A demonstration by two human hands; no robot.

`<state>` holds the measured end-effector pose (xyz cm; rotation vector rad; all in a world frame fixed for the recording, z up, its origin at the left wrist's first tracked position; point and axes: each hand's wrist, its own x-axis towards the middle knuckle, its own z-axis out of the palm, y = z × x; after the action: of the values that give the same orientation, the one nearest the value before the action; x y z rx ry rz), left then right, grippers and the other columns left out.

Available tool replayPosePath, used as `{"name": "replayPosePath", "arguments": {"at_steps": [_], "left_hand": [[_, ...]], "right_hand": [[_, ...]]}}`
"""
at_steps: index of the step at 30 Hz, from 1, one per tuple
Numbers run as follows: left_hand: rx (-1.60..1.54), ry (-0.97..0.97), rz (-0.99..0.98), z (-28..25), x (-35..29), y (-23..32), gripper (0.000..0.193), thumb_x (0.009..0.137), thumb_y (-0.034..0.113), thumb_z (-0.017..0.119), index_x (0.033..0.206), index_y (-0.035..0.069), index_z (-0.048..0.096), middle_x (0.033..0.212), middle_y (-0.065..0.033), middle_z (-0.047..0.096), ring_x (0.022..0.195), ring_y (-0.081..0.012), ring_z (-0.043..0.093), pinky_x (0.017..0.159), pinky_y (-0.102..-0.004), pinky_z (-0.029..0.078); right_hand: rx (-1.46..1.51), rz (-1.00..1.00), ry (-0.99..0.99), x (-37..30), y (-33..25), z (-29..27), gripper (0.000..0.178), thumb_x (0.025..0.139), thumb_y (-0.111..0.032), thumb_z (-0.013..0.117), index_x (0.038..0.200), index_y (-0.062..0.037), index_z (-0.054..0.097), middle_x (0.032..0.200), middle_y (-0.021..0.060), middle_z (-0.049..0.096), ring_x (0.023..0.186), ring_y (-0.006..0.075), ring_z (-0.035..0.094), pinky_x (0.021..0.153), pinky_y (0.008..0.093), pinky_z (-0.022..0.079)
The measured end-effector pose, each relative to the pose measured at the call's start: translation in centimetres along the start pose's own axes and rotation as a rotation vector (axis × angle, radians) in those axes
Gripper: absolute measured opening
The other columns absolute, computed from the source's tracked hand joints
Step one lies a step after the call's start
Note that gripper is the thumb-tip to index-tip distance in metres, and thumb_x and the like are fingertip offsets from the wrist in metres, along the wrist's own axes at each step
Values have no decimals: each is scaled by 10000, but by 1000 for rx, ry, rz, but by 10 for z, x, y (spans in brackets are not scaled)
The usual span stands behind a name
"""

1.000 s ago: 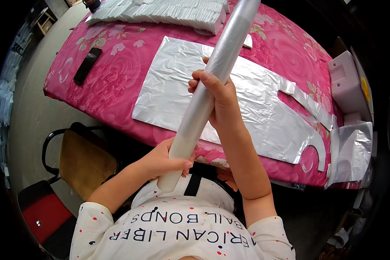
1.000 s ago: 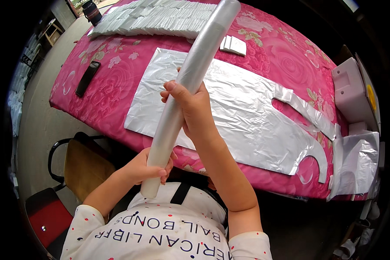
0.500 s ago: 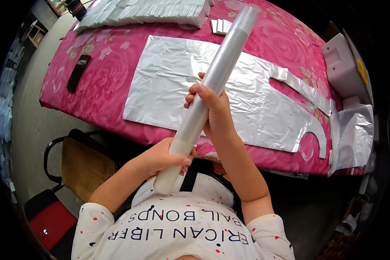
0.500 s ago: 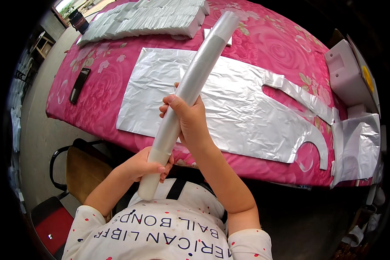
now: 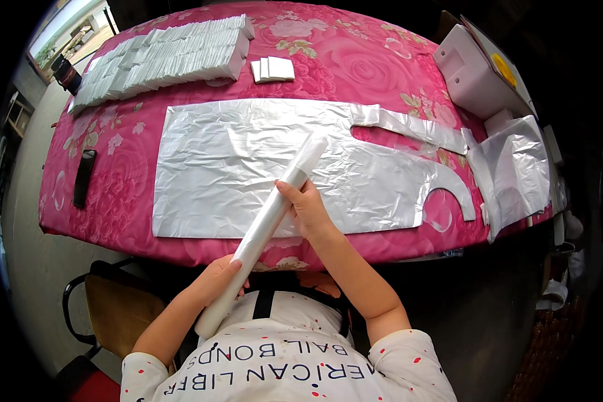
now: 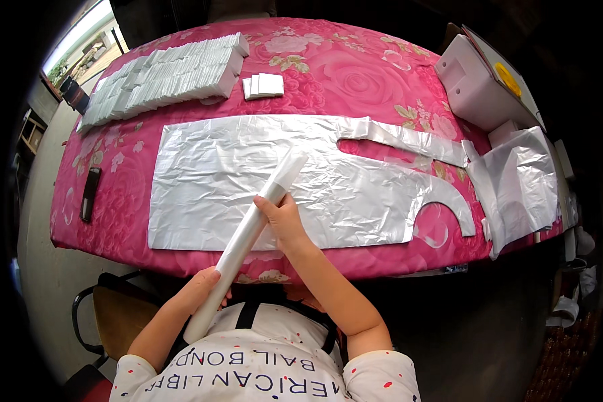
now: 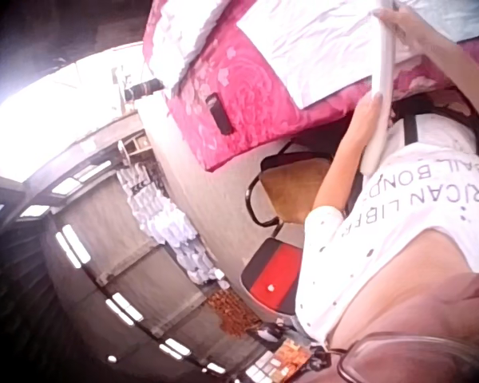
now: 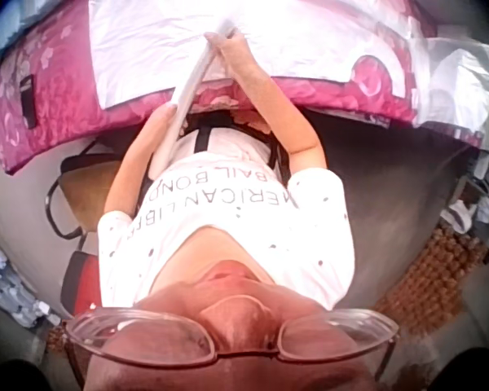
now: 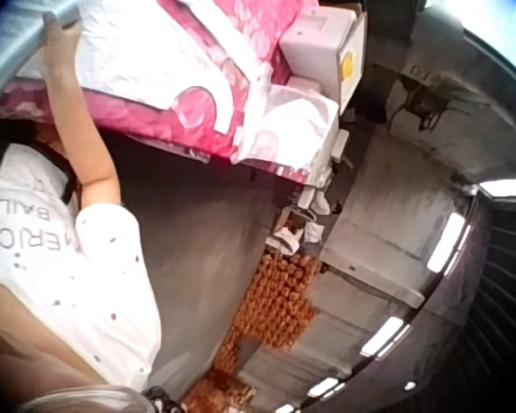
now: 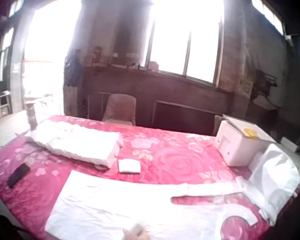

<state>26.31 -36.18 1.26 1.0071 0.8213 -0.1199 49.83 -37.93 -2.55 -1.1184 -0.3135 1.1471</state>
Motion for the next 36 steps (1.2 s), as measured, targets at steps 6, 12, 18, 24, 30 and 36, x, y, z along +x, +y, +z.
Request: {"name": "replayPosePath", "arguments": {"at_steps": [6,12,18,24,30,36], "left_hand": [[-19,-6,-106,-14,-16,-32,336,912,363,462,1046,55,465,755,-55,552,609,-125,550,581,-277,486],[13,-1,-72,-15,-21,-37,371,880,360,542,1079,59,455,774,-56,557,625,-127,551,588,-282,487],[45,12,-11,-15,-24,-38,470,858,383,573,1166,57,432,804,-60,563,649,-116,544,610,-273,478],[64,20,-2,-14,-24,-39,472,864,343,562,1196,46,407,836,-79,574,662,-122,547,620,-274,476],[172,60,-4,-7,-23,-34,435,853,122,545,1240,6,383,937,-110,567,817,-154,584,655,-295,513],[217,71,-69,-8,-24,-28,433,835,115,566,1223,1,414,966,-108,599,844,-151,583,659,-294,512]], "right_hand": [[-568,-263,240,33,-64,-64,440,796,-188,640,1164,8,501,1029,82,568,815,111,531,698,236,448],[-600,-80,59,28,-87,-57,280,829,-223,598,1025,-24,608,896,31,612,749,96,531,668,223,439],[-709,36,-102,33,-84,-50,309,833,-276,606,1004,-19,617,860,22,615,712,95,537,644,229,440],[-803,124,-255,34,-81,-43,274,829,-286,624,911,-25,635,768,8,607,627,80,525,607,221,431],[-837,117,-364,35,-82,-50,176,833,-186,621,783,-18,638,629,2,567,555,56,480,521,212,392],[-954,-148,-46,48,-93,-87,185,827,-173,606,825,10,639,651,21,586,576,86,516,546,246,424]]}}
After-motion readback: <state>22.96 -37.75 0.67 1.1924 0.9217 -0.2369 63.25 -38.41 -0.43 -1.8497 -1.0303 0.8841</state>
